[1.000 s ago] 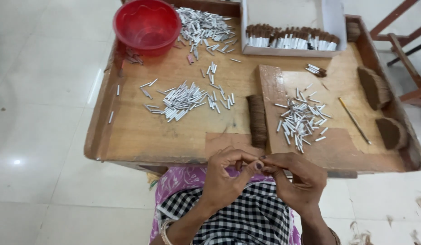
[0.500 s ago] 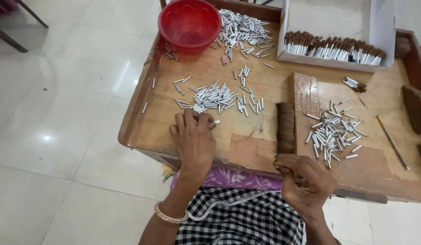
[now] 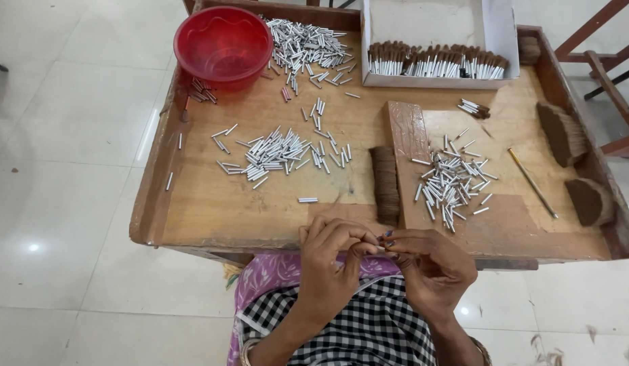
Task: Assembling small paintbrushes by manually inserting bundles of bristles into metal ferrules at a workbench.
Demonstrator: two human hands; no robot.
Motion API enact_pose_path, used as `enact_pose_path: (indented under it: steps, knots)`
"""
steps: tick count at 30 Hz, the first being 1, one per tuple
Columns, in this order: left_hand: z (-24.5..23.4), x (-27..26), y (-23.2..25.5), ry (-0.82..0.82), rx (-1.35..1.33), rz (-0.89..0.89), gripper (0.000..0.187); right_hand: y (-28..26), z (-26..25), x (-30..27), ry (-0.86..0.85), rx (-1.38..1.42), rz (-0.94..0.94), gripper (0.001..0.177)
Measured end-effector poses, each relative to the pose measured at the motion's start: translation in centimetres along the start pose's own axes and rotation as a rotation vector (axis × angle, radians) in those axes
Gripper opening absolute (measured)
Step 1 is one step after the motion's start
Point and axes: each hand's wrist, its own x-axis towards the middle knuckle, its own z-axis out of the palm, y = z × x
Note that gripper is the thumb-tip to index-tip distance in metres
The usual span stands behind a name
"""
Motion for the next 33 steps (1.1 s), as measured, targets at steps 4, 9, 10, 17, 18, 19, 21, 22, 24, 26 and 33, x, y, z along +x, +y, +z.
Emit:
enact_pose_path:
  steps: [4, 9, 10, 17, 18, 19, 21, 22, 24, 26, 33]
  knots:
    - [0.4, -0.5, -0.2, -0.010, -0.017, -0.006, 0.010, -0.4, -0.2, -0.1, 0.005, -0.013, -0.031, 0.018]
    - [0.3, -0.7, 0.0, 0.012, 0.115, 0.014, 0.009, -1.9, 0.0, 0.3, 0.023, -0.502, -0.261, 0.025]
    - [0.3, -0.7, 0.0, 0.010, 0.114, 0.013, 0.009, -2.4, -0.1, 0.6, 0.024, -0.503, -0.258, 0.025]
    - [0.5, -1.1, -0.3, 0.091, 0.310, 0.088, 0.009, -4.0, -0.1, 2.1, -0.145, -0.506, -0.218, 0.030]
    - [0.4, -1.1, -0.4, 0.093, 0.327, 0.085, 0.010, -4.2, 0.1, 2.4, -0.160, -0.462, -0.178, 0.033]
    - [0.3, -1.0, -0.3, 0.095, 0.329, 0.084, 0.010, -3.8, 0.1, 2.0, -0.162, -0.460, -0.179, 0.033]
    - [0.2, -0.9, -0.1, 0.090, 0.322, 0.076, 0.010, -3.2, 0.0, 1.3, -0.115, -0.538, -0.280, 0.030]
    - [0.2, -0.9, -0.2, 0.090, 0.322, 0.074, 0.010, -3.0, 0.2, 1.4, -0.116, -0.539, -0.279, 0.030]
    - [0.2, -1.0, -0.4, 0.081, 0.289, 0.072, 0.010, -2.9, 0.5, 1.4, -0.138, -0.481, -0.317, 0.032]
    - [0.2, -0.9, -0.4, 0.080, 0.287, 0.072, 0.010, -3.1, 0.3, 1.4, -0.143, -0.488, -0.300, 0.032]
    - [0.3, -1.3, -0.7, 0.085, 0.300, 0.080, 0.012, -3.0, 0.5, 1.3, -0.200, -0.418, -0.189, 0.037]
